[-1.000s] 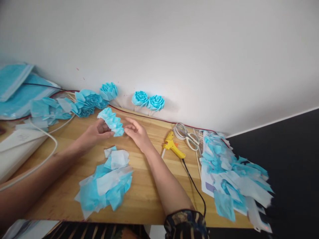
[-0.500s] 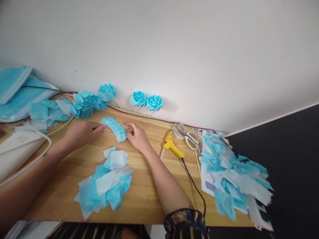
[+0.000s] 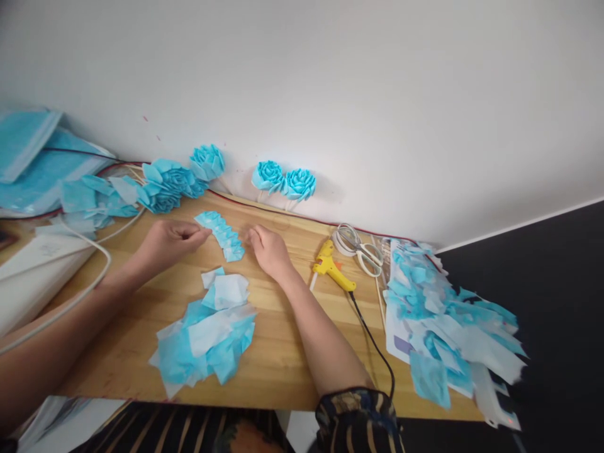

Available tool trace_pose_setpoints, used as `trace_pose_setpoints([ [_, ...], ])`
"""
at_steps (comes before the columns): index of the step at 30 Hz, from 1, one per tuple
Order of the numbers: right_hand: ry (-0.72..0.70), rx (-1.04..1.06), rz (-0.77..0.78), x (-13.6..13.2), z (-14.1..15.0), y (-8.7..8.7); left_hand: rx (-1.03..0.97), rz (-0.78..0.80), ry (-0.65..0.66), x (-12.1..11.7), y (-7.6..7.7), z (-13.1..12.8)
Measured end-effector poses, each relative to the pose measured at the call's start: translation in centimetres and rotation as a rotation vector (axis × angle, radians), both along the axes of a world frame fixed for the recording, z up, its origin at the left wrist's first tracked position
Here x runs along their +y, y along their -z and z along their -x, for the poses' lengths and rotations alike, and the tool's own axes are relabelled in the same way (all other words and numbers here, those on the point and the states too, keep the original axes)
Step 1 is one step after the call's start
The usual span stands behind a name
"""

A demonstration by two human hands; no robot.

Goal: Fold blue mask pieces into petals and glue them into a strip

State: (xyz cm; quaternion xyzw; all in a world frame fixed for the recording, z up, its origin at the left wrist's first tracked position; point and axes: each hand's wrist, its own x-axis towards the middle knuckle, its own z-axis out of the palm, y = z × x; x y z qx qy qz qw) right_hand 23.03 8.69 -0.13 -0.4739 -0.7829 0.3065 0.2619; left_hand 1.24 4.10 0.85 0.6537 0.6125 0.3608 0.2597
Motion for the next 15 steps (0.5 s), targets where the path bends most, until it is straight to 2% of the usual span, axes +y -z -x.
trace_pose_setpoints([
  [4,-0.187,0.071,0.088,-1.2,0.0,-2.4,-0.002,-0.015,0.031,0.0,0.3,-0.4],
  [7,-0.327,0.026,0.14,-2.6,-0.1,-3.9,-0.014,-0.024,0.063,0.0,0.5,-0.6],
  [12,-0.446,-0.172,0.045,-5.1,-1.4,-4.7,-0.017,-0.045,0.105,-0.2,0.4,-0.8],
  [15,-0.457,-0.199,0.066,-6.6,-2.8,-5.1,-0.036,-0.053,0.133,-0.4,0.3,-0.9],
])
